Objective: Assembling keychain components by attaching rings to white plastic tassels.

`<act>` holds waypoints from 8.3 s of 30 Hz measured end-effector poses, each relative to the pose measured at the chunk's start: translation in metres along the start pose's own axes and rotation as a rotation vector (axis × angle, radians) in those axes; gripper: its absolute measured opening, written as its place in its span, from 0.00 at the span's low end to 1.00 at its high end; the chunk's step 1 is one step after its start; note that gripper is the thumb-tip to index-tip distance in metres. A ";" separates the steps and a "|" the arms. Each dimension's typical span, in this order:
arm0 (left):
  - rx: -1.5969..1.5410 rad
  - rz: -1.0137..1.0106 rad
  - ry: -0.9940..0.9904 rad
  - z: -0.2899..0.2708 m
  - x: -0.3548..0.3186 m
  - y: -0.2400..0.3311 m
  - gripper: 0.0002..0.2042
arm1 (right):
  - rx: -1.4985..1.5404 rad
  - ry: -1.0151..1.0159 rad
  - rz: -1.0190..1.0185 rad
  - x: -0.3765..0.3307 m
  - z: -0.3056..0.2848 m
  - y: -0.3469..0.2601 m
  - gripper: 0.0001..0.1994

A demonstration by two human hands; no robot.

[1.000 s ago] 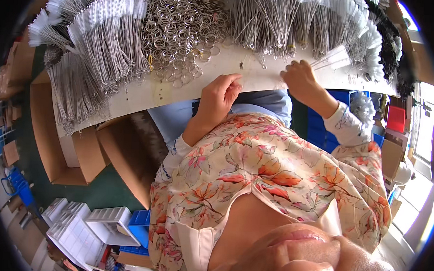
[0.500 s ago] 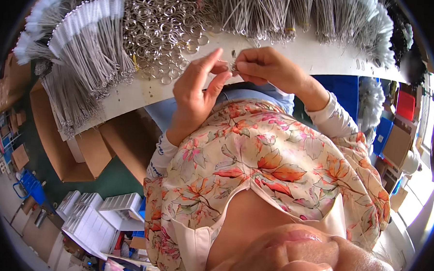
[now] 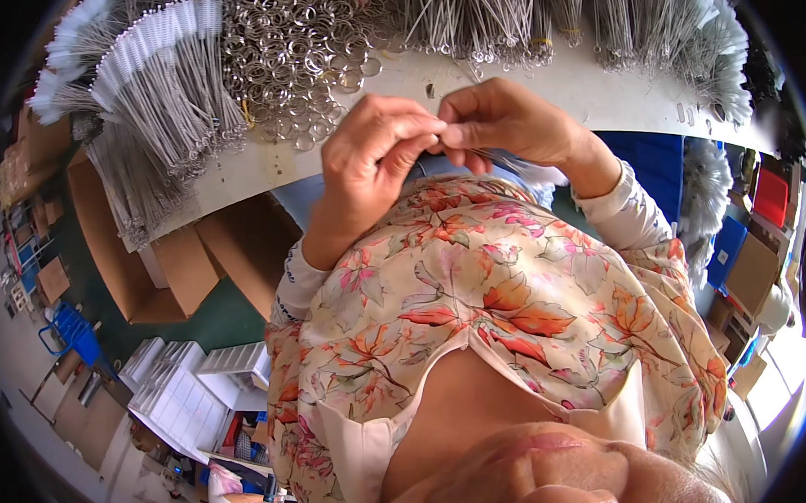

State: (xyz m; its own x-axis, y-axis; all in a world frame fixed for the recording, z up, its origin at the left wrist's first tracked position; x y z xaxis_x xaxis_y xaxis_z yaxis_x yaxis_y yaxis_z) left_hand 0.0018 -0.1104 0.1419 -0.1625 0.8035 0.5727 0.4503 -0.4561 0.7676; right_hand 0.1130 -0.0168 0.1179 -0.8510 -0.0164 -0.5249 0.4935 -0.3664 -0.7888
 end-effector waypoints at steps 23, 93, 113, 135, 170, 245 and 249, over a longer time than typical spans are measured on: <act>-0.005 -0.081 -0.029 0.007 -0.012 -0.004 0.06 | 0.339 0.300 -0.144 -0.010 0.005 0.036 0.05; 0.314 0.260 0.235 -0.071 0.045 0.039 0.13 | 0.135 0.335 -0.487 0.005 0.041 -0.086 0.08; 0.327 -0.466 0.007 -0.138 0.058 -0.044 0.13 | -0.746 0.656 -0.806 0.029 0.037 -0.042 0.04; 0.291 -0.215 0.842 -0.266 0.029 -0.022 0.09 | -1.193 1.259 -0.333 0.019 -0.087 -0.114 0.09; -0.581 -0.816 0.522 -0.420 -0.153 -0.041 0.25 | 0.182 1.872 -1.371 -0.298 -0.259 -0.075 0.08; 0.314 -0.337 0.101 -0.055 -0.023 -0.023 0.10 | -1.567 0.886 0.121 -0.098 -0.088 0.031 0.07; 0.613 -0.333 -0.026 -0.049 -0.062 -0.049 0.10 | -1.282 1.057 0.034 -0.098 -0.103 0.042 0.07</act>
State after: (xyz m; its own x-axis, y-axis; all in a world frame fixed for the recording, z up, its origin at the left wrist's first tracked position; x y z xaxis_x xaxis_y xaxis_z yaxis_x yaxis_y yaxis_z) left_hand -0.0536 -0.1564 0.0832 -0.3606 0.8753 0.3223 0.7958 0.1085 0.5957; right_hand 0.2357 0.0653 0.1037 -0.6124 0.7848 -0.0950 0.7811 0.5822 -0.2257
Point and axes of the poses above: each hand's wrist, its own x-axis towards the middle knuckle, its own z-axis out of the palm, y = z × x, the point moved 5 cm from there along x, towards the middle knuckle, and after that the axes turned 9 degrees about z, right-handed, at the moved point
